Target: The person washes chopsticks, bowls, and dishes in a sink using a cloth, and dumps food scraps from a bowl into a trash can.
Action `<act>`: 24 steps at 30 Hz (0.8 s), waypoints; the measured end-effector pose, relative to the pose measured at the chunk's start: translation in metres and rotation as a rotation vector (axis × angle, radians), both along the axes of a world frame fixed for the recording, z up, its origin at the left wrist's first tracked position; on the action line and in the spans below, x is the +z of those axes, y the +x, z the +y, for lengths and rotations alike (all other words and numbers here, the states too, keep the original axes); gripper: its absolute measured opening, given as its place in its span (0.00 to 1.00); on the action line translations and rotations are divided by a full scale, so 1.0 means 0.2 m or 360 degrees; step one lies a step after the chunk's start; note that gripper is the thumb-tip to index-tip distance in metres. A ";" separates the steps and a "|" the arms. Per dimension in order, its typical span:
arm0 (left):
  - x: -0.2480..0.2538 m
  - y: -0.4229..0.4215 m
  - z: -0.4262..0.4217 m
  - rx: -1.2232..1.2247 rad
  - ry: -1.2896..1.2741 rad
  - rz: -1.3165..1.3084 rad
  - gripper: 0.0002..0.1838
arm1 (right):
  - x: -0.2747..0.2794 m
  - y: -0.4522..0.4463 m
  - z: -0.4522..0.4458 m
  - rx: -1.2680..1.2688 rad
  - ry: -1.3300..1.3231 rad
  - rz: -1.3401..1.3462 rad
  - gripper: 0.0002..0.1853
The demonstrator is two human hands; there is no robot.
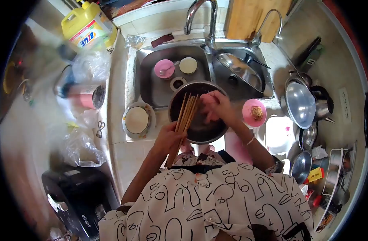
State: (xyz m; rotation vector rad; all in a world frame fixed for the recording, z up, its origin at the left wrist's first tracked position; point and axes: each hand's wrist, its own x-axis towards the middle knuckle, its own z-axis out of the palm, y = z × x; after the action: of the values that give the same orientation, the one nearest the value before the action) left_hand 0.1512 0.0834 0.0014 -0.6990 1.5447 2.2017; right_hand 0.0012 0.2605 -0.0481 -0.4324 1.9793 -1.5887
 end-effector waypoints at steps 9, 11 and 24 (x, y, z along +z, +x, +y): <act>-0.07 -0.18 0.15 0.0125 -0.0036 0.0106 0.14 | 0.19 0.40 -0.09 0.0212 -0.0417 0.0760 0.20; -0.04 -0.17 0.17 0.0181 0.0070 0.0052 0.14 | 0.12 0.41 -0.10 0.0256 -0.0167 0.0901 0.21; 0.08 -0.01 0.06 -0.0170 -0.0188 -0.0075 0.09 | -0.35 0.00 -0.20 0.0465 0.0478 0.1696 0.19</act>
State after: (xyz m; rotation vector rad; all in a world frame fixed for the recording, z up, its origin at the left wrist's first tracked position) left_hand 0.1485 0.0960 0.0164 -0.6814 1.6592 2.0168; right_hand 0.0020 0.2211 -0.1173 -1.5928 2.6405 -0.8761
